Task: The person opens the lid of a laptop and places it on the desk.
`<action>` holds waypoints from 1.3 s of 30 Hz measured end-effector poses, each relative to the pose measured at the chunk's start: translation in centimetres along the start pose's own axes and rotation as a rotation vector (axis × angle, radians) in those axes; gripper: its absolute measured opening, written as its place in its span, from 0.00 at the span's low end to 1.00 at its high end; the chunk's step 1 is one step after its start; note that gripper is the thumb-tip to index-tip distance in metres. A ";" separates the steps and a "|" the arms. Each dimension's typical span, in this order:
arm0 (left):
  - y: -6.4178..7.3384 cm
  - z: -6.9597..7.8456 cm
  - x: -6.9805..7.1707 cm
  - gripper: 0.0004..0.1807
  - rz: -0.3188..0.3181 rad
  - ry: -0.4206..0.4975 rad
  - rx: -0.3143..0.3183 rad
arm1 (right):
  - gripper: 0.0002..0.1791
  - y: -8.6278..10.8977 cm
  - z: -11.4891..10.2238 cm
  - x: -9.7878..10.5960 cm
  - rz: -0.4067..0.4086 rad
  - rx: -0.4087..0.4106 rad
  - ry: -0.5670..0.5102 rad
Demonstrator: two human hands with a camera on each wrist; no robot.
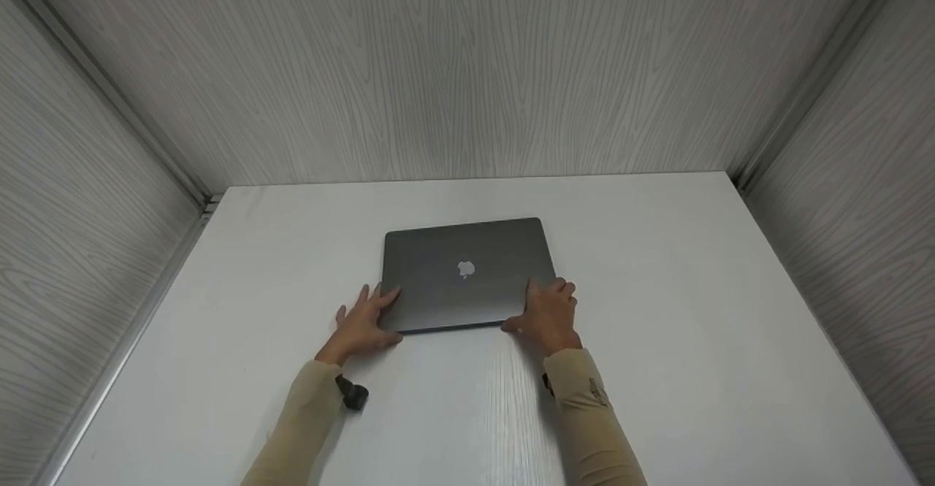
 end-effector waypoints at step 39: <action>-0.2 -0.4 0.2 0.42 -0.019 -0.065 -0.008 | 0.48 1.1 -0.7 -0.2 -0.056 -0.015 -0.049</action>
Point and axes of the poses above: each hand's wrist, its own y-axis away from the middle knuckle, its own x-axis out of the back of the hand, z = x × y, the point moved 4 cm from there along -y, towards the middle knuckle, and after that the axes turned 14 degrees about y, right-handed, at the moved point
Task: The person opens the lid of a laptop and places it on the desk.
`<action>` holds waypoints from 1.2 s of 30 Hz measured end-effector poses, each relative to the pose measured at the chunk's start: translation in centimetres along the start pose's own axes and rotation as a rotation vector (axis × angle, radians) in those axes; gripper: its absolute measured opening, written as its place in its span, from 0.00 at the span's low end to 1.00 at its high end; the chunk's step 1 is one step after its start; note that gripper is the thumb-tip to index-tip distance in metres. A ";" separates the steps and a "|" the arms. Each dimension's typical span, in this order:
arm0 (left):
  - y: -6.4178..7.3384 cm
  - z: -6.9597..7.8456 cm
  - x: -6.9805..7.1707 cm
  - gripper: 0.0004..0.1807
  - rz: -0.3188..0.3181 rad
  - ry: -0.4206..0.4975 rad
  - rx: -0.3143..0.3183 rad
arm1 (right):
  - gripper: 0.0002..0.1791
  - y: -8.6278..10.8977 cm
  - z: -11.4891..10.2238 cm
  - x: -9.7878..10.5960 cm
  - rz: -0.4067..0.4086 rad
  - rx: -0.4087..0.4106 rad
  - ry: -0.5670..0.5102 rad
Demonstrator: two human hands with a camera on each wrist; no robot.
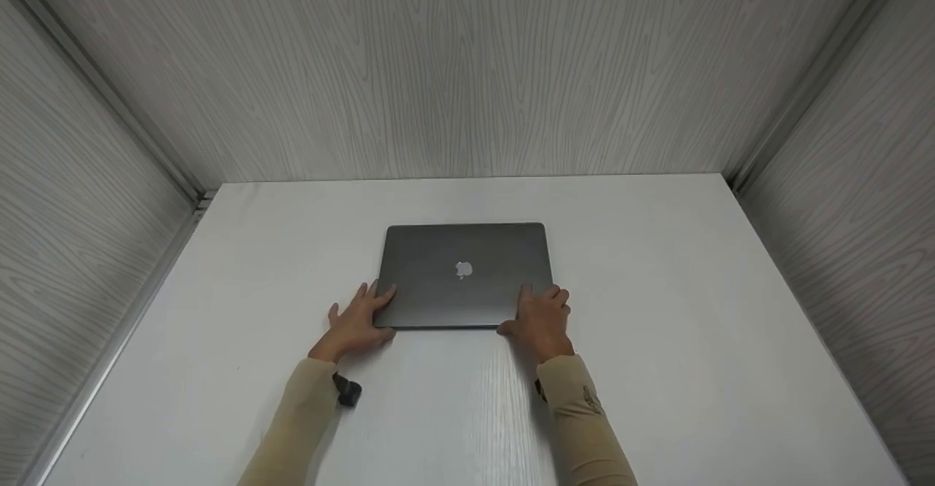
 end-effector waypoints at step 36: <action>1.9 0.9 -0.4 0.38 -0.065 -0.149 -0.050 | 0.52 -1.2 0.0 0.3 -0.031 0.022 0.077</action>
Point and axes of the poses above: each hand's wrist, its own y-axis away from the middle knuckle, its own x-axis out of the back of the hand, z = x × y, the point moved 4 cm from there along -y, towards the middle knuckle, and after that the axes turned 14 degrees about y, right-handed, at the moved point
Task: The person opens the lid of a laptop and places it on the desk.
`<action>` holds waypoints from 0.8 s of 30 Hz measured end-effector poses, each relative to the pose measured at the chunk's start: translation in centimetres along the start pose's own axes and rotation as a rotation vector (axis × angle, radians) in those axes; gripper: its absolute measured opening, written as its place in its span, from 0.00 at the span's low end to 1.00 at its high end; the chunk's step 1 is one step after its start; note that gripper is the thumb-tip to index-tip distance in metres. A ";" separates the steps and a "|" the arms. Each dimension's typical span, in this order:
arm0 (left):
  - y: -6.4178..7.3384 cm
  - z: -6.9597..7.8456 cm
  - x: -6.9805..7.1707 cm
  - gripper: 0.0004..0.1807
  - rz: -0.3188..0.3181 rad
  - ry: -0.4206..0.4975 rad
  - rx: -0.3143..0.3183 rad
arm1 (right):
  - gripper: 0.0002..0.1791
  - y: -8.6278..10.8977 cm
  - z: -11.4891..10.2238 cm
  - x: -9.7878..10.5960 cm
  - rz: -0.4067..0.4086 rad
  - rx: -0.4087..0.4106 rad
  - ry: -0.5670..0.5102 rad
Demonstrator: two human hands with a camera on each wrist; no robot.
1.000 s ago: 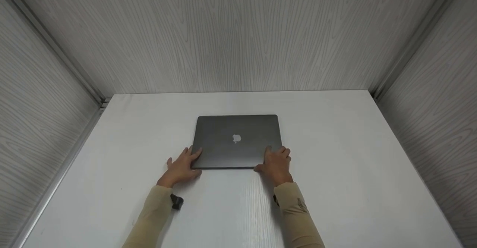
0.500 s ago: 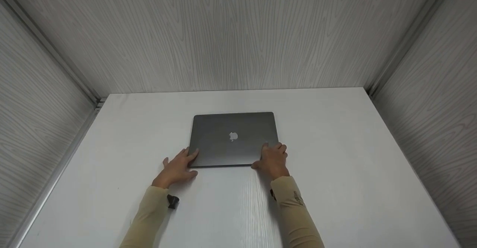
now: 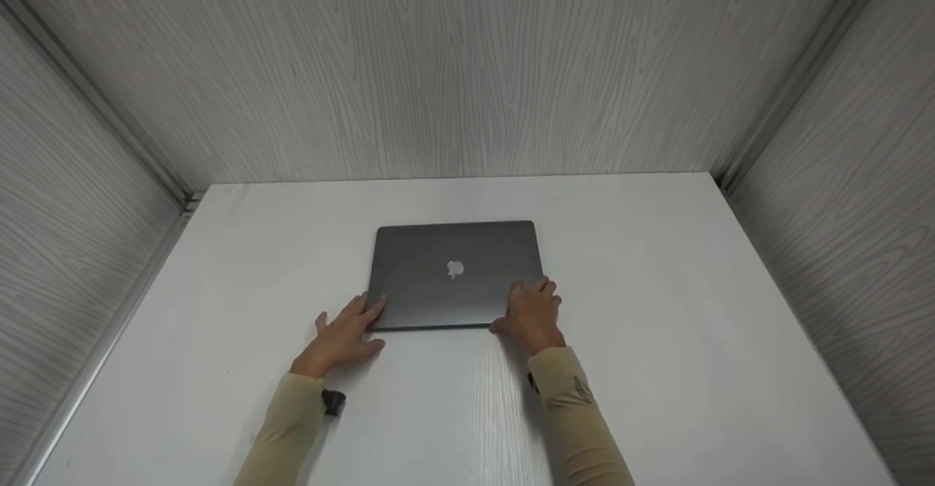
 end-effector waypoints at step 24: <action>3.4 -2.1 0.9 0.50 -0.057 -0.086 0.092 | 0.43 -1.1 -6.2 -1.0 0.143 0.357 0.138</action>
Point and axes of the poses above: each hand's wrist, its own y-axis away from the middle knuckle, its own x-axis out of the back of the hand, z = x × y, the point moved 4 cm from there along -y, towards the middle knuckle, and after that the axes turned 14 degrees about y, right-handed, at the moved point
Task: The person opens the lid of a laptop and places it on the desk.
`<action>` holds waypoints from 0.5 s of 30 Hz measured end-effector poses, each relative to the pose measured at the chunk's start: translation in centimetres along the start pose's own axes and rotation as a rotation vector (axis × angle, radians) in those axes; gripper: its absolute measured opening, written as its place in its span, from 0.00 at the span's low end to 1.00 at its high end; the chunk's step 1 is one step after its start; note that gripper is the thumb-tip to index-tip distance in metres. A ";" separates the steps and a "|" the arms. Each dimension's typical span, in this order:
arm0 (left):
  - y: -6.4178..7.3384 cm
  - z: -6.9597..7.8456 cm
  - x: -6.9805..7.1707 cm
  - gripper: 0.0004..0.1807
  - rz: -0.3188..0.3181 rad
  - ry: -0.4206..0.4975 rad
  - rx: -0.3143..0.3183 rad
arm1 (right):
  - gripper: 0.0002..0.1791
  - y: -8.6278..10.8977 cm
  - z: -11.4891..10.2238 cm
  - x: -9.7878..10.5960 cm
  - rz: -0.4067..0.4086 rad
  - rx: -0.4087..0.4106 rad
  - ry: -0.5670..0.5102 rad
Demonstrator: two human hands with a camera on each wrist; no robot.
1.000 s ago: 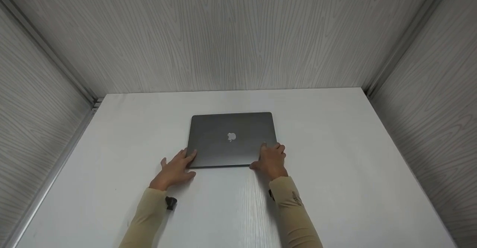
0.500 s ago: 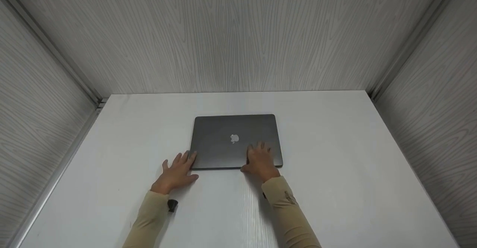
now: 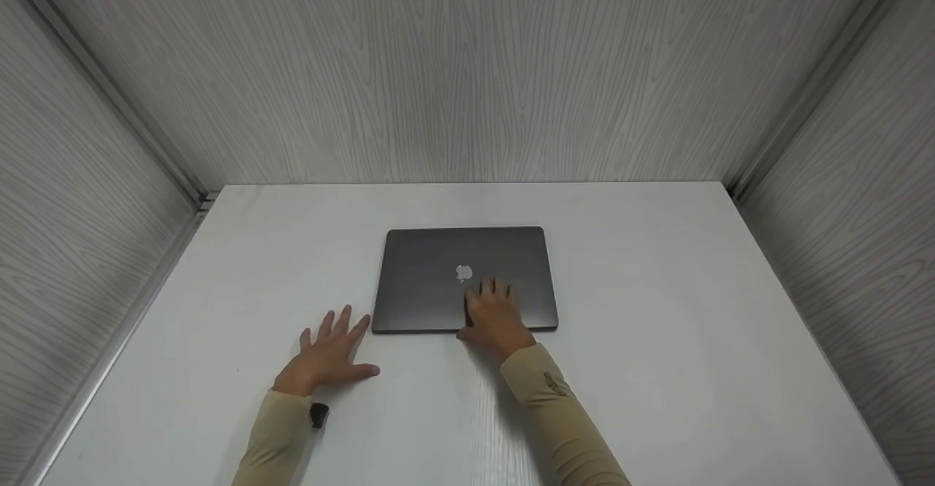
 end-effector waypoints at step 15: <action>-0.4 0.4 -0.2 0.50 0.020 0.004 0.015 | 0.43 0.3 0.1 0.2 0.037 0.026 0.045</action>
Point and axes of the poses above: each hand's wrist, its own y-axis away from the middle knuckle, its own x-axis out of the back of the hand, z = x × y, the point moved 4 cm from there along -y, towards the middle knuckle, and after that the axes turned 14 degrees about y, right-handed, at the moved point
